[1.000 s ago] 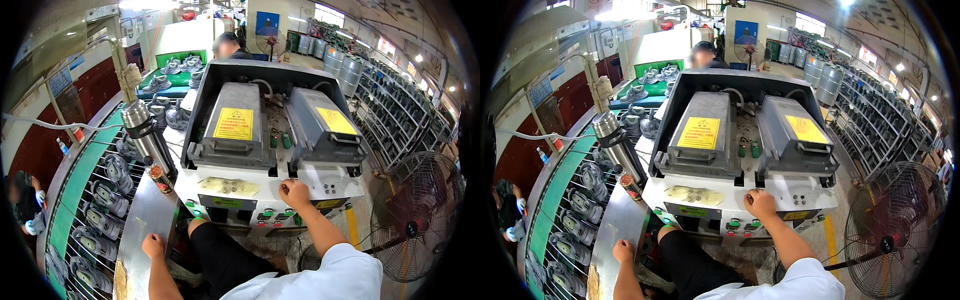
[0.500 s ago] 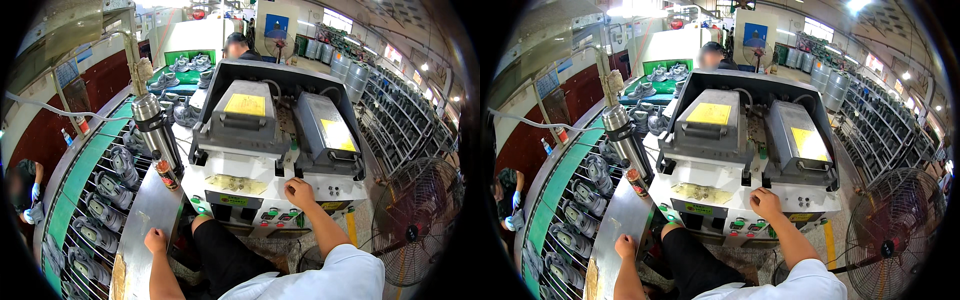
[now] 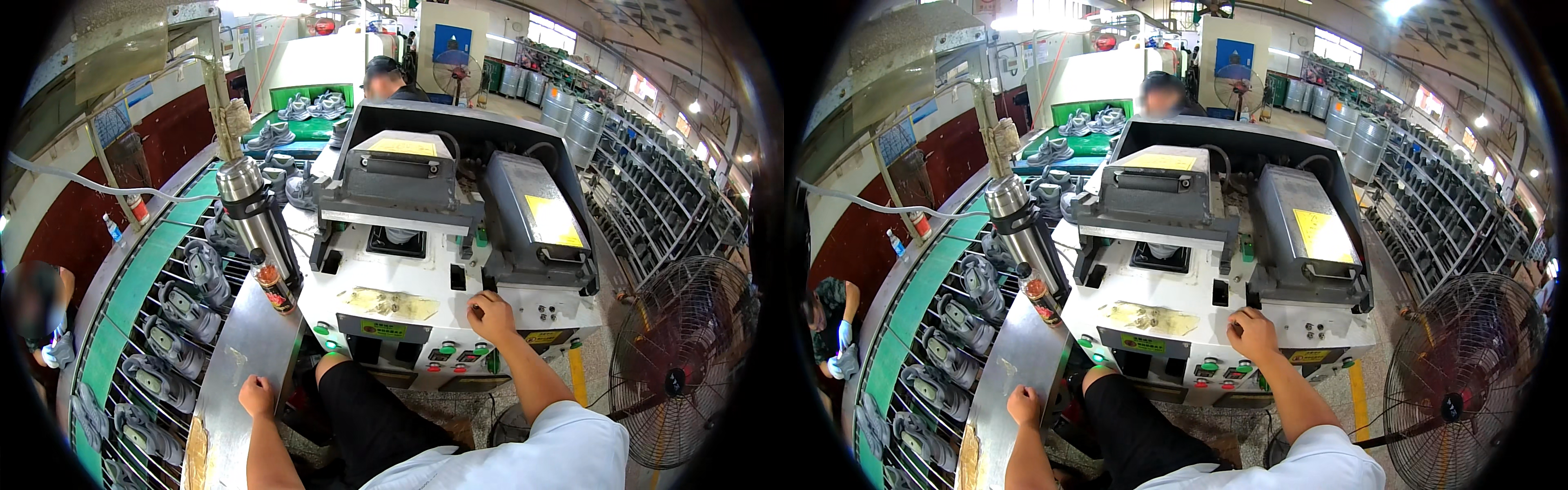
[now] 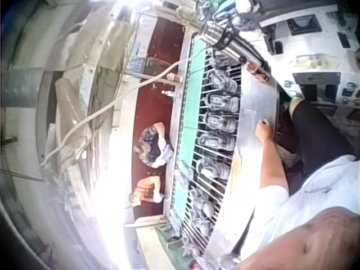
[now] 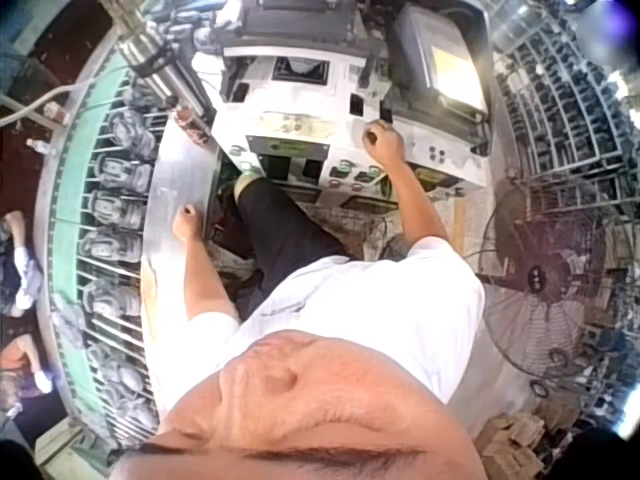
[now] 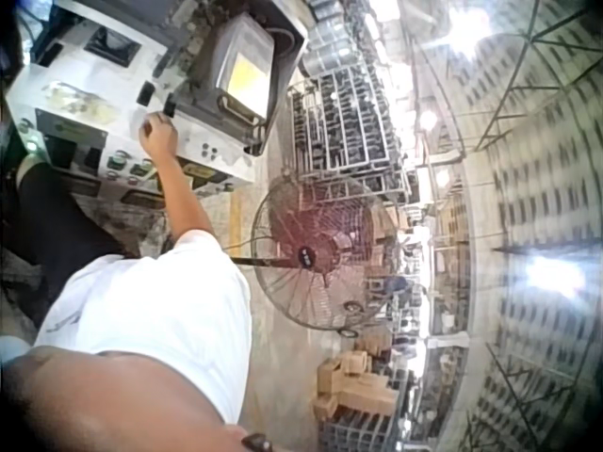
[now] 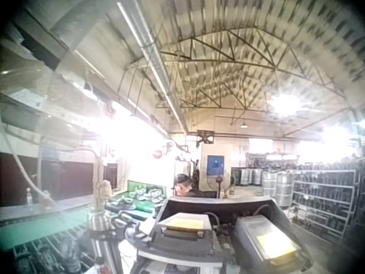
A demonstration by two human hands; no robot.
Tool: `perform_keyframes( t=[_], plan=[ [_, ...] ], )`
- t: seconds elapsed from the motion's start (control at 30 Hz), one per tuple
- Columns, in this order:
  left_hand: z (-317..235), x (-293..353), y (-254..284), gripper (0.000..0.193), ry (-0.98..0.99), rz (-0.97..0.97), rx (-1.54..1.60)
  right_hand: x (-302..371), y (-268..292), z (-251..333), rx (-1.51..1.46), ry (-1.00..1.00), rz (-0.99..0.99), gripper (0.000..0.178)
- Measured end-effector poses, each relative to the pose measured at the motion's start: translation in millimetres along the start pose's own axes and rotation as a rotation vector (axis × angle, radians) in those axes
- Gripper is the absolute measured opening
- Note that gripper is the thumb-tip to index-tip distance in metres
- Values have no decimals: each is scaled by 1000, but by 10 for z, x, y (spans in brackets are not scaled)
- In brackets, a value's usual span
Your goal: The person takes shoes from a conveyor belt, places them into a lasting machine one at a time, and activates the machine to press the soles and uppers together before returning them to the belt.
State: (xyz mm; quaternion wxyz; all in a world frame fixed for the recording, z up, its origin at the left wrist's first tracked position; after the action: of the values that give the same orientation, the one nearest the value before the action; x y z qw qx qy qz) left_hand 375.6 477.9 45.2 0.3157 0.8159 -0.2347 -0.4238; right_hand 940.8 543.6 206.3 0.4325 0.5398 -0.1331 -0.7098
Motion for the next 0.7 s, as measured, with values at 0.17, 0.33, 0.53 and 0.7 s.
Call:
perform_keyframes(
  t=[0.17,0.33,0.53,0.7],
  plan=[
    [-19,2,4,19,-14,-19,16,-14,15,59,-57,89,31,13],
    [-7,2,14,20,5,-18,19,13,-39,-1,-160,-36,119,17],
    [-40,-13,23,20,12,0,15,17,-26,4,-120,51,82,15],
    [-52,-11,44,19,-1,-19,29,-13,42,64,-22,72,-33,13]
  ],
)
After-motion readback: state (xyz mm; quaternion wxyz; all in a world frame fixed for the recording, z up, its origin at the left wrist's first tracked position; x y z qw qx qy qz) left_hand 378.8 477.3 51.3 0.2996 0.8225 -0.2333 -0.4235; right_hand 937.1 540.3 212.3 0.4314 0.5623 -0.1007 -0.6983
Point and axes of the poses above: each hand's wrist, its own x-axis away from the middle knuckle, its own y-axis out of the back of the hand, z = x × y, the point moved 7 cm from there along -x, towards the middle knuckle, and after that the axes turned 11 degrees about -z, right-handed, at the moved point
